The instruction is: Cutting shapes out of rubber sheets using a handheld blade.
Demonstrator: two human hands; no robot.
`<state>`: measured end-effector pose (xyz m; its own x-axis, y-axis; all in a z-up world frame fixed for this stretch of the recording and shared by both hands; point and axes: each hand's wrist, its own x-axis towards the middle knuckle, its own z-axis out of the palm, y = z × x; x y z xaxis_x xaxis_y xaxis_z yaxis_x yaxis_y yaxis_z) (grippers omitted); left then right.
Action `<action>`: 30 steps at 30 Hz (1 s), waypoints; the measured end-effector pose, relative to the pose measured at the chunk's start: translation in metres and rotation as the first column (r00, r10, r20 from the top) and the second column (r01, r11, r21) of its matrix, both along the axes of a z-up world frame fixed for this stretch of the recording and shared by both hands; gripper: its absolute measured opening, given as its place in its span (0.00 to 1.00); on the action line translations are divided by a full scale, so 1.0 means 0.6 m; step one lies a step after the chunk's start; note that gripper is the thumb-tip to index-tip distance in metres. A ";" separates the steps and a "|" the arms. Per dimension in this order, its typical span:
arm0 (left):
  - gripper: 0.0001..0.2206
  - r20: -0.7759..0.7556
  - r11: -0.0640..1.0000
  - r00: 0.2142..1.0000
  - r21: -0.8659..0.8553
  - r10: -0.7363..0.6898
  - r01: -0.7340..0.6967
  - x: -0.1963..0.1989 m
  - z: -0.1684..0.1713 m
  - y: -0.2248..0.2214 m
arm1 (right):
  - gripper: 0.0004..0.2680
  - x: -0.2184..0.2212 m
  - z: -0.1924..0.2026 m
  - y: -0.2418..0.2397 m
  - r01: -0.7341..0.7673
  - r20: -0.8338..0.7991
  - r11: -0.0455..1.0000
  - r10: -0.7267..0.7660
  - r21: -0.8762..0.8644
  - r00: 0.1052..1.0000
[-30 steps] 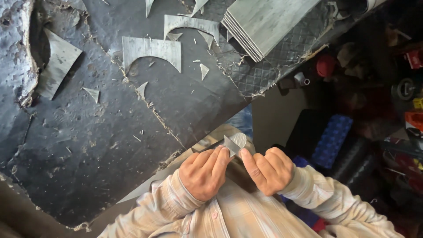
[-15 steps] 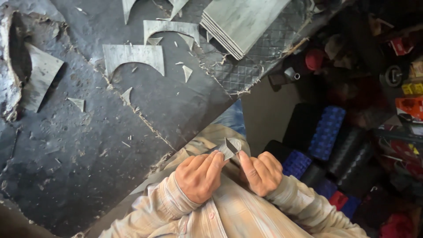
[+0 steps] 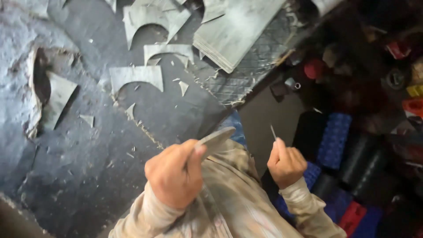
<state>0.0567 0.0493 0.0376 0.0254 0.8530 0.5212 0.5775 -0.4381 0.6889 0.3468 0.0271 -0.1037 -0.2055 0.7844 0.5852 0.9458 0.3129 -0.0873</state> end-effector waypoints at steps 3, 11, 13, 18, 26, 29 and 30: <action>0.04 0.075 0.979 0.992 -0.183 0.101 -0.086 0.017 -0.020 0.018 | 0.04 -0.037 0.079 0.019 0.072 -0.181 0.995 -0.058 0.071 0.982; 0.07 0.289 0.926 0.957 -0.356 -0.014 0.121 0.043 0.015 0.019 | 0.06 -0.117 0.193 0.050 -0.191 -0.353 0.960 0.254 0.204 0.901; 0.08 0.222 0.931 0.974 -0.340 -0.054 0.129 0.047 0.014 0.013 | 0.07 -0.124 0.206 0.056 -0.274 -0.324 0.939 0.331 0.208 0.886; 0.06 -0.004 0.987 0.995 -0.130 -0.096 0.094 0.053 0.003 -0.008 | 0.10 -0.119 0.221 0.057 -0.375 -0.126 0.897 0.411 0.235 0.903; 0.11 -0.166 0.994 0.980 0.003 -0.106 0.108 0.058 -0.008 -0.012 | 0.12 -0.103 0.220 0.042 -0.405 -0.093 0.893 0.429 0.197 0.899; 0.13 -0.209 0.991 0.971 0.051 -0.113 0.126 0.055 -0.014 -0.011 | 0.12 -0.102 0.217 0.039 -0.405 -0.084 0.889 0.430 0.215 0.899; 0.13 -0.228 0.988 0.967 0.078 -0.111 0.132 0.053 -0.016 -0.010 | 0.12 -0.102 0.216 0.039 -0.399 -0.075 0.890 0.423 0.223 0.903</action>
